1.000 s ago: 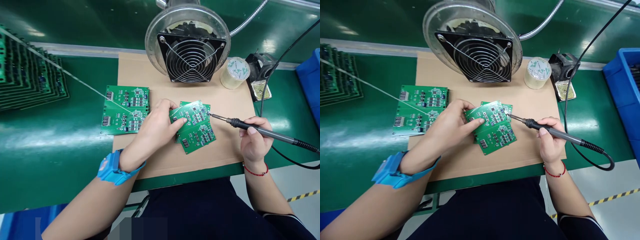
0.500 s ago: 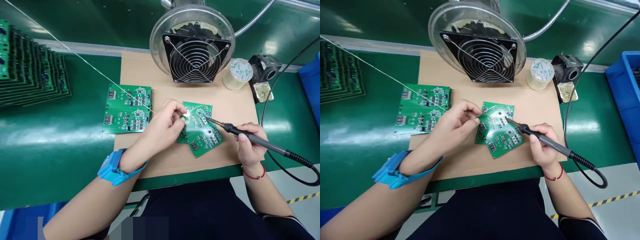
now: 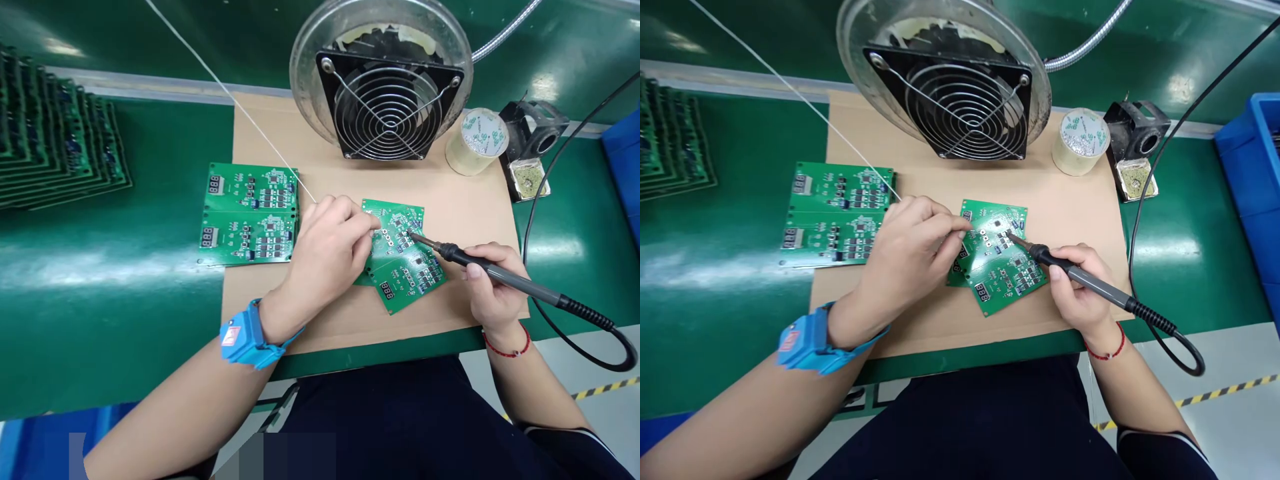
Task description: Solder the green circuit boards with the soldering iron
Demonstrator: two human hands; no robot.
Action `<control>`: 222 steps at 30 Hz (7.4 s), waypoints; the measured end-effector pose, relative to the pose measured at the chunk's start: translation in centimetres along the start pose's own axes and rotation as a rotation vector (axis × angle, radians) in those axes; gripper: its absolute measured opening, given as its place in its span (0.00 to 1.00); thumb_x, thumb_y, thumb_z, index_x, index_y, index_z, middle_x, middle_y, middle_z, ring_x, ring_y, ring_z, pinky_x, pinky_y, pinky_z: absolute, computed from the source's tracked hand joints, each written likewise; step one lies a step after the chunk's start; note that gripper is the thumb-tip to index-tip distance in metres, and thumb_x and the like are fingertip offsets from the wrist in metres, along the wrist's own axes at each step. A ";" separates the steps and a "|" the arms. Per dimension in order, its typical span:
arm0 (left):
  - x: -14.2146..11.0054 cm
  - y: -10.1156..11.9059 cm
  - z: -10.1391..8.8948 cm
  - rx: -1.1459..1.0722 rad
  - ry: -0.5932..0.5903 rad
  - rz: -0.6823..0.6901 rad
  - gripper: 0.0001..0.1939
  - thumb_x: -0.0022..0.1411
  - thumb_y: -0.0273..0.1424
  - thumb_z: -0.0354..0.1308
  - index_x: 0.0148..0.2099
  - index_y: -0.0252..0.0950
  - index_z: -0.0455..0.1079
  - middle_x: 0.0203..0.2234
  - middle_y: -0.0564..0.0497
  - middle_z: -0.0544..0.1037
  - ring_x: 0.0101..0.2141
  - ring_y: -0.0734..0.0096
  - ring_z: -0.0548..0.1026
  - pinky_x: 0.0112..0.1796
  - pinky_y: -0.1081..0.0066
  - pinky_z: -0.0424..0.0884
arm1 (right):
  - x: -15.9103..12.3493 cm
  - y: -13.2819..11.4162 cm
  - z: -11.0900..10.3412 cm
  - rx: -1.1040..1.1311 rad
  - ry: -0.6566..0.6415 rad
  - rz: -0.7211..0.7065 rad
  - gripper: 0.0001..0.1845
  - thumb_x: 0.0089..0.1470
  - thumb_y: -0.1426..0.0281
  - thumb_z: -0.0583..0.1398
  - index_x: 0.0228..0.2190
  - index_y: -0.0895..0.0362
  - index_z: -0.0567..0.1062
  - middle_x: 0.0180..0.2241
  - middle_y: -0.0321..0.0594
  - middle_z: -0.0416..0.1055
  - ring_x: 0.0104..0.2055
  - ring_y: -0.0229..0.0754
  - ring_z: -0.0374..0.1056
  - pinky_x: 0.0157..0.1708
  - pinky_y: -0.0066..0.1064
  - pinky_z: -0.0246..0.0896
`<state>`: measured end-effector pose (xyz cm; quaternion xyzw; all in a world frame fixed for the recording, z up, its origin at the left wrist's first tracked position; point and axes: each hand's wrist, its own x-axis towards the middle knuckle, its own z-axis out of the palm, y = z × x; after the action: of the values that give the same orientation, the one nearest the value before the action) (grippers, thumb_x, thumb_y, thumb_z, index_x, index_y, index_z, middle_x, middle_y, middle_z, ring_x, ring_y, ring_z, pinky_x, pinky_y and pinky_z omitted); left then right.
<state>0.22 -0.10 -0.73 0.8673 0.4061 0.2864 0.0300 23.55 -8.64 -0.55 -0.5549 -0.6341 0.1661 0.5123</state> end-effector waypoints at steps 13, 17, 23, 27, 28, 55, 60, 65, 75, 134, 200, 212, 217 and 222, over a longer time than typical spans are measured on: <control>0.2 0.2 0.2 0.088 0.016 0.023 0.09 0.65 0.23 0.52 0.37 0.38 0.73 0.29 0.49 0.71 0.31 0.64 0.68 0.30 0.65 0.59 | -0.1 0.0 -0.1 0.008 -0.008 0.014 0.09 0.56 0.70 0.62 0.41 0.52 0.75 0.25 0.31 0.69 0.24 0.35 0.66 0.24 0.30 0.64; 0.2 0.1 0.2 0.109 0.036 0.027 0.08 0.65 0.23 0.53 0.37 0.37 0.72 0.28 0.49 0.71 0.31 0.64 0.68 0.30 0.65 0.59 | -0.1 0.0 -0.1 -0.004 -0.013 0.022 0.08 0.57 0.69 0.62 0.41 0.52 0.75 0.25 0.31 0.70 0.23 0.35 0.66 0.23 0.31 0.63; 0.3 0.4 0.3 0.148 0.004 0.025 0.09 0.65 0.23 0.52 0.35 0.37 0.72 0.28 0.48 0.71 0.31 0.64 0.68 0.29 0.65 0.59 | 0.0 -0.1 0.0 -0.022 -0.037 0.024 0.08 0.57 0.68 0.61 0.41 0.52 0.75 0.26 0.32 0.71 0.23 0.36 0.66 0.23 0.31 0.65; 0.5 0.8 0.2 0.127 -0.024 0.057 0.11 0.66 0.24 0.51 0.33 0.36 0.73 0.28 0.47 0.72 0.30 0.64 0.67 0.29 0.65 0.59 | 0.1 -0.2 -0.1 -0.044 -0.053 0.032 0.08 0.58 0.67 0.61 0.40 0.52 0.75 0.25 0.32 0.70 0.23 0.36 0.66 0.23 0.32 0.65; 0.5 0.9 0.2 0.120 -0.027 0.063 0.12 0.66 0.24 0.51 0.33 0.36 0.73 0.28 0.47 0.72 0.30 0.64 0.67 0.28 0.65 0.59 | 0.1 -0.2 -0.1 -0.051 -0.056 0.034 0.08 0.58 0.67 0.61 0.40 0.52 0.75 0.25 0.32 0.70 0.23 0.36 0.66 0.24 0.32 0.65; 0.4 1.8 0.9 0.034 -0.052 0.189 0.13 0.67 0.21 0.47 0.36 0.35 0.73 0.28 0.47 0.71 0.30 0.66 0.66 0.31 0.67 0.61 | 0.1 -0.2 -0.1 -0.002 -0.021 -0.009 0.06 0.58 0.67 0.60 0.38 0.52 0.75 0.24 0.31 0.67 0.22 0.35 0.62 0.21 0.30 0.59; 0.2 1.3 0.5 -0.025 -0.058 0.125 0.12 0.65 0.19 0.47 0.40 0.34 0.71 0.31 0.46 0.73 0.33 0.64 0.69 0.34 0.66 0.66 | 0.2 -0.3 0.0 -0.011 -0.024 -0.010 0.06 0.58 0.67 0.60 0.38 0.52 0.75 0.24 0.31 0.66 0.22 0.35 0.62 0.21 0.30 0.59; 0.4 0.9 -0.1 0.023 -0.019 0.066 0.10 0.66 0.23 0.50 0.37 0.38 0.72 0.29 0.48 0.73 0.32 0.64 0.70 0.32 0.65 0.63 | 0.3 -0.4 -0.1 -0.020 -0.024 -0.020 0.05 0.57 0.68 0.60 0.37 0.52 0.74 0.22 0.30 0.64 0.22 0.35 0.62 0.22 0.30 0.61; 0.2 0.9 0.0 -0.045 0.002 0.029 0.11 0.65 0.22 0.48 0.39 0.38 0.71 0.31 0.48 0.73 0.34 0.65 0.71 0.35 0.64 0.66 | 0.4 -0.4 -0.2 0.018 -0.043 -0.081 0.07 0.56 0.70 0.60 0.38 0.52 0.75 0.27 0.34 0.71 0.26 0.36 0.65 0.24 0.30 0.62; -1.3 5.8 0.1 0.017 -0.355 0.134 0.03 0.65 0.26 0.54 0.41 0.34 0.67 0.30 0.49 0.72 0.25 0.67 0.70 0.21 0.68 0.60 | 0.3 0.2 -0.4 0.039 0.092 -0.109 0.06 0.57 0.67 0.60 0.36 0.53 0.75 0.23 0.34 0.68 0.23 0.37 0.62 0.21 0.30 0.59; 0.7 2.8 -1.7 -0.029 0.072 0.386 0.11 0.68 0.23 0.49 0.38 0.37 0.71 0.27 0.51 0.76 0.28 0.71 0.70 0.29 0.68 0.63 | 0.5 -1.4 1.1 -0.014 -0.126 -0.011 0.14 0.59 0.72 0.60 0.48 0.52 0.73 0.43 0.41 0.77 0.44 0.42 0.76 0.44 0.37 0.76; -0.2 3.3 -0.9 -0.396 -0.333 -0.043 0.08 0.66 0.23 0.49 0.39 0.35 0.69 0.33 0.52 0.77 0.33 0.71 0.75 0.33 0.72 0.69 | -0.5 -0.7 -1.8 -0.102 0.131 0.171 0.14 0.57 0.66 0.63 0.46 0.49 0.77 0.36 0.36 0.75 0.26 0.35 0.69 0.28 0.32 0.68; -0.2 2.6 -1.7 -0.272 -0.270 -0.085 0.12 0.66 0.25 0.48 0.42 0.36 0.73 0.30 0.51 0.76 0.31 0.69 0.74 0.30 0.70 0.67 | -2.5 -0.7 -1.0 0.073 0.182 0.156 0.15 0.57 0.68 0.62 0.47 0.51 0.75 0.31 0.35 0.72 0.26 0.36 0.68 0.25 0.32 0.64; 0.0 1.8 -1.9 -0.107 -0.088 -0.091 0.14 0.65 0.26 0.47 0.35 0.35 0.74 0.27 0.49 0.73 0.29 0.67 0.72 0.31 0.67 0.67 | -2.8 -0.4 -0.7 0.201 0.220 0.077 0.05 0.55 0.67 0.63 0.36 0.54 0.76 0.26 0.34 0.67 0.23 0.37 0.64 0.21 0.31 0.59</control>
<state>0.41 -1.63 1.37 0.8569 0.4273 0.2678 0.1071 23.56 -11.45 -1.20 -0.5397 -0.5325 0.1865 0.6248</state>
